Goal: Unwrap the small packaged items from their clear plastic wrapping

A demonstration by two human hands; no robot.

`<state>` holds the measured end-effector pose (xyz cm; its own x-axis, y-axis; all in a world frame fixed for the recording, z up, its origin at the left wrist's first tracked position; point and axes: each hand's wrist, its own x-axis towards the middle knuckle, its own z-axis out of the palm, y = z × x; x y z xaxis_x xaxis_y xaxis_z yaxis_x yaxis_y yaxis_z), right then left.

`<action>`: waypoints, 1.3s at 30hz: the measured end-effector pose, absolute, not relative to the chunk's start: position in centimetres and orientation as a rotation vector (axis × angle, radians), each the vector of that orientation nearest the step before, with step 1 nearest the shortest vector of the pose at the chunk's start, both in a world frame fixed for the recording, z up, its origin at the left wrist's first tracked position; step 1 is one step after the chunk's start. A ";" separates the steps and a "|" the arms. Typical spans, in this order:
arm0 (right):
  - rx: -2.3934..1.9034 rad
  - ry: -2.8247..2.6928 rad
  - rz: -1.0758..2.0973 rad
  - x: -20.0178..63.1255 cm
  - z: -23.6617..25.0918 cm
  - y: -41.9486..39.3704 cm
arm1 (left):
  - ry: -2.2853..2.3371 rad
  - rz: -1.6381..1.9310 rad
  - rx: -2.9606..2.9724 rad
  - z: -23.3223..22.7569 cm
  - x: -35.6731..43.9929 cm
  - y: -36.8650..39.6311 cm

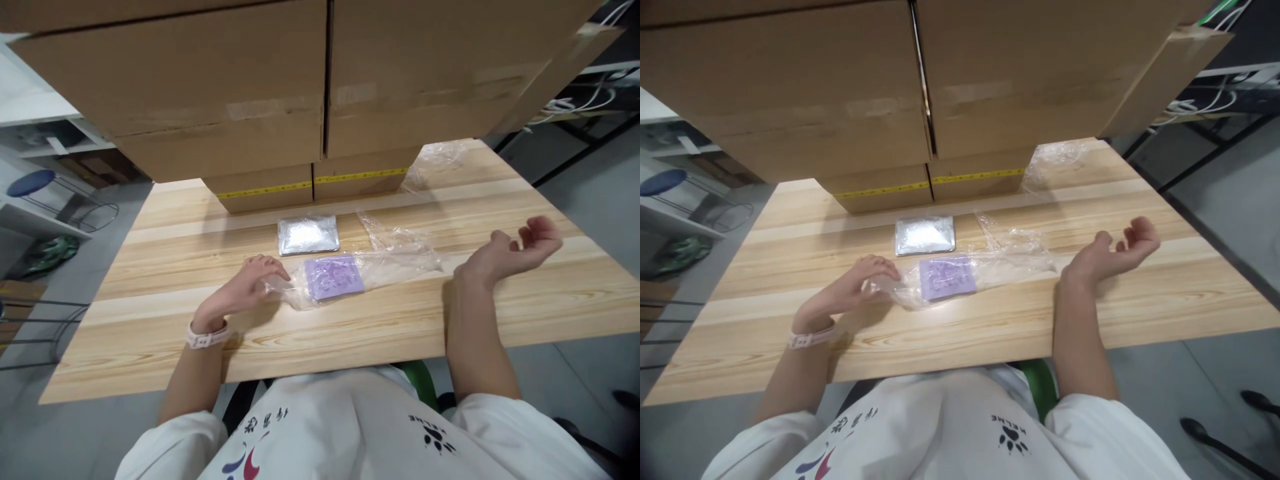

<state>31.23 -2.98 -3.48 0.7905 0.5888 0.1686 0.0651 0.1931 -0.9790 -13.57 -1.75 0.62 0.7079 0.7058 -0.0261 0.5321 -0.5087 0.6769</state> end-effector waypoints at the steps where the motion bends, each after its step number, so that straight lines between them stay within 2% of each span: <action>1: -1.379 -0.651 0.150 30.0 -2.9 -3.5 | 0.837 0.382 2.175 1.4 -13.8 -2.0; 3: -1.439 -0.917 0.119 26.9 -2.4 -4.1 | 0.685 0.510 2.030 2.5 -13.5 -2.3; 6: -1.430 -1.646 0.527 22.8 -3.0 -4.2 | 0.806 0.728 1.920 2.0 -11.1 -2.6; 8: -1.340 -2.073 0.643 21.2 -3.7 -4.1 | 1.018 0.714 2.064 0.4 -8.8 -2.6; 10: -1.288 -2.254 0.596 20.6 -4.5 -4.0 | 1.189 0.566 2.308 -1.6 -6.8 -2.7; 14: -1.302 -2.314 0.495 20.7 -5.2 -4.1 | 1.239 0.354 2.479 -4.1 -5.0 -3.1; 19: -1.399 -2.326 0.405 20.9 -5.2 -4.1 | 1.268 0.438 2.438 -4.5 -5.0 -3.5; 24: -1.413 -2.358 0.449 21.0 -5.1 -4.2 | 1.304 0.461 2.396 -5.1 -4.6 -3.5; 28: -1.355 -2.302 0.241 20.8 -4.4 -4.9 | 1.270 0.666 2.483 -4.5 -4.3 -3.7; 32: -1.256 -2.246 0.002 20.8 -3.5 -6.7 | 1.024 0.882 2.541 -2.6 -4.5 -4.6; 35: -1.188 -2.367 0.082 21.3 -2.9 -9.0 | 0.780 0.648 2.576 -1.3 -4.9 -5.5; 39: -1.227 -2.564 0.446 22.1 -1.6 -12.0 | 0.621 0.182 2.553 -0.3 -5.2 -6.7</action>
